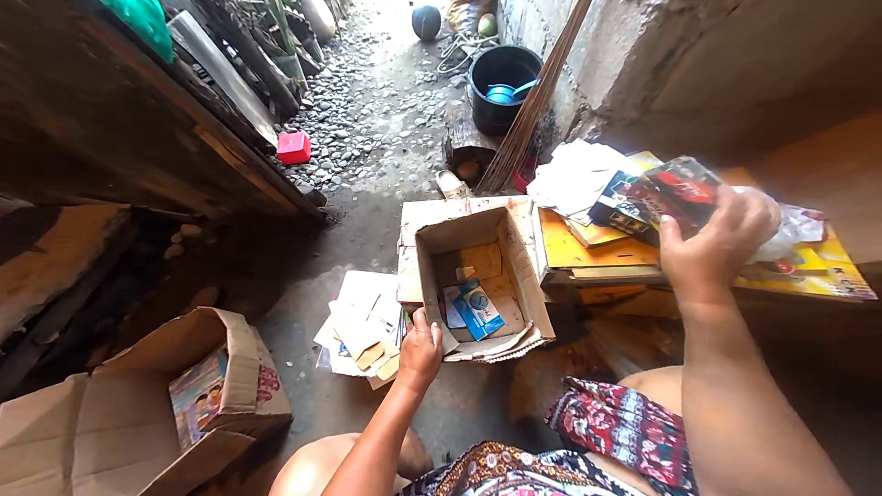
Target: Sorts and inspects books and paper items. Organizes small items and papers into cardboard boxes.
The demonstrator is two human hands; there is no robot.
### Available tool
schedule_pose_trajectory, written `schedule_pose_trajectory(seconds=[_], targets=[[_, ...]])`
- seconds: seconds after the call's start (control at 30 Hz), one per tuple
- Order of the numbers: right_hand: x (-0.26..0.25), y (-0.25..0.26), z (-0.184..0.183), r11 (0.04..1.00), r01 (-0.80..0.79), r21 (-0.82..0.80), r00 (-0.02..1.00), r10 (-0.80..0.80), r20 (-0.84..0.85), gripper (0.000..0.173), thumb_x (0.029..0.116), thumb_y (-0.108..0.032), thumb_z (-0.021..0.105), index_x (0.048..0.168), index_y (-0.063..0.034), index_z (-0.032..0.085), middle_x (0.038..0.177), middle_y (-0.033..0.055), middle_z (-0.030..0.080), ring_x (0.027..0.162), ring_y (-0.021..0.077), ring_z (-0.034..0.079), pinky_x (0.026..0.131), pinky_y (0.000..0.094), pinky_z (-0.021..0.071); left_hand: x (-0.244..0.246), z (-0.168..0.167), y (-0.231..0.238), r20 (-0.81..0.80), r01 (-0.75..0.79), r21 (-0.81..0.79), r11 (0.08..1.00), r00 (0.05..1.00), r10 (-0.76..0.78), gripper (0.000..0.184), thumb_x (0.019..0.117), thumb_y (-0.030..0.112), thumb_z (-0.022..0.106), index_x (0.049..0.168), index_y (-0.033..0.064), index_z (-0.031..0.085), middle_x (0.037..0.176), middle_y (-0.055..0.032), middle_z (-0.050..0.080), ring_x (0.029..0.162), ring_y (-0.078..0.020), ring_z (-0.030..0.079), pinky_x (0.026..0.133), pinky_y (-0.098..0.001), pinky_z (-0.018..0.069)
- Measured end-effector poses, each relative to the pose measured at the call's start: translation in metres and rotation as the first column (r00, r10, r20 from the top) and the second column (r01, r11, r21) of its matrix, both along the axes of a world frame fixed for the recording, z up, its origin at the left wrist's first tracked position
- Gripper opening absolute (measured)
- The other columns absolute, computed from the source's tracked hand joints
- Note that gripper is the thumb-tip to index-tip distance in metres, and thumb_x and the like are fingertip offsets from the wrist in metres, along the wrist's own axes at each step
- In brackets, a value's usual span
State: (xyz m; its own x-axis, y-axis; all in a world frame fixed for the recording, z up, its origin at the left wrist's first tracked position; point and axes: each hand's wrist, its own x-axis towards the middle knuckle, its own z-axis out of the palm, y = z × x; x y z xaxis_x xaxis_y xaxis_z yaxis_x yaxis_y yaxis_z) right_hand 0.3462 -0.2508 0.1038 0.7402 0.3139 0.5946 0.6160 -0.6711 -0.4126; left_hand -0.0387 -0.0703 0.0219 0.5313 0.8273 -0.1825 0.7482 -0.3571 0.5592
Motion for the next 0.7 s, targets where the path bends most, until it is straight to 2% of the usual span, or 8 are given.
schedule_pose_trajectory(seconds=[0.1,0.2,0.27,0.33,0.4,0.47,0.6,0.7], targets=[[-0.032,0.009,0.003,0.993,-0.113,0.039,0.989,0.109,0.099,0.057,0.0950,-0.025,0.063,0.144,0.0015,0.052,0.148,0.0339,0.046,0.142,0.0538,0.037,0.119,0.0630,0.0268,0.002,-0.002,-0.003,0.020,0.028,0.034,0.999,0.999,-0.028,0.048,0.1056,0.021,0.043,0.146,-0.0049,0.044,0.101,-0.0241,0.071,0.095,-0.0394,0.073,0.087,-0.0550,0.0565],[-0.074,0.023,-0.011,0.941,-0.337,-0.017,0.935,0.337,0.111,0.046,0.0989,-0.027,0.057,0.133,0.0038,0.061,0.138,0.0312,0.056,0.134,0.0512,0.047,0.114,0.0629,0.0351,0.004,-0.006,-0.006,0.041,0.062,0.116,0.991,0.997,-0.067,0.047,0.1045,0.020,0.045,0.143,-0.0080,0.047,0.100,-0.0246,0.072,0.091,-0.0403,0.073,0.083,-0.0553,0.0579],[-0.103,0.033,-0.029,0.856,-0.514,-0.047,0.857,0.515,0.012,0.036,0.0986,-0.023,0.060,0.122,0.0027,0.069,0.128,0.0270,0.063,0.126,0.0464,0.056,0.108,0.0600,0.0438,0.006,-0.012,-0.009,0.026,0.103,0.189,0.977,0.994,-0.110,0.046,0.1036,0.019,0.046,0.141,-0.0086,0.049,0.098,-0.0240,0.072,0.085,-0.0394,0.074,0.078,-0.0546,0.0594],[-0.124,0.044,-0.042,0.751,-0.647,-0.135,0.759,0.616,-0.210,0.029,0.1005,-0.022,0.059,0.117,-0.0033,0.074,0.122,0.0205,0.068,0.120,0.0393,0.062,0.103,0.0570,0.0489,0.009,-0.017,-0.012,0.001,0.137,0.236,0.962,0.990,-0.141,0.047,0.1028,0.019,0.047,0.140,-0.0085,0.050,0.095,-0.0234,0.072,0.080,-0.0391,0.074,0.073,-0.0542,0.0600],[-0.134,0.057,-0.055,0.620,-0.743,-0.251,0.656,0.602,-0.455,0.030,0.1036,-0.024,0.055,0.120,-0.0067,0.073,0.121,0.0166,0.069,0.120,0.0355,0.062,0.102,0.0548,0.0489,0.013,-0.017,-0.014,-0.033,0.153,0.220,0.964,0.988,-0.149,0.047,0.1034,0.019,0.046,0.142,-0.0079,0.048,0.099,-0.0234,0.072,0.082,-0.0392,0.074,0.074,-0.0542,0.0599],[-0.138,0.068,-0.071,0.492,-0.804,-0.334,0.579,0.517,-0.631,0.033,0.1048,-0.026,0.053,0.125,-0.0059,0.069,0.124,0.0175,0.067,0.122,0.0364,0.061,0.103,0.0545,0.0475,0.017,-0.014,-0.015,-0.074,0.160,0.186,0.969,0.986,-0.149,0.048,0.1040,0.019,0.046,0.144,-0.0073,0.047,0.104,-0.0240,0.072,0.086,-0.0393,0.074,0.077,-0.0538,0.0599],[-0.146,0.083,-0.095,0.265,-0.859,-0.437,0.509,0.356,-0.784,0.035,0.1032,-0.024,0.056,0.131,-0.0051,0.064,0.131,0.0214,0.064,0.124,0.0412,0.060,0.101,0.0607,0.0472,0.023,-0.006,-0.014,-0.170,0.157,0.097,0.983,0.976,-0.139,0.049,0.1059,0.022,0.043,0.147,-0.0055,0.043,0.108,-0.0237,0.071,0.092,-0.0388,0.074,0.082,-0.0532,0.0588],[-0.153,0.096,-0.104,0.168,-0.882,-0.440,0.470,0.244,-0.849,0.043,0.1020,-0.027,0.061,0.140,-0.0070,0.058,0.137,0.0231,0.060,0.126,0.0439,0.058,0.101,0.0645,0.0463,0.027,0.004,-0.012,-0.261,0.142,0.018,0.990,0.956,-0.133,0.050,0.1069,0.024,0.043,0.149,-0.0028,0.040,0.114,-0.0223,0.070,0.098,-0.0371,0.073,0.087,-0.0524,0.0577]])
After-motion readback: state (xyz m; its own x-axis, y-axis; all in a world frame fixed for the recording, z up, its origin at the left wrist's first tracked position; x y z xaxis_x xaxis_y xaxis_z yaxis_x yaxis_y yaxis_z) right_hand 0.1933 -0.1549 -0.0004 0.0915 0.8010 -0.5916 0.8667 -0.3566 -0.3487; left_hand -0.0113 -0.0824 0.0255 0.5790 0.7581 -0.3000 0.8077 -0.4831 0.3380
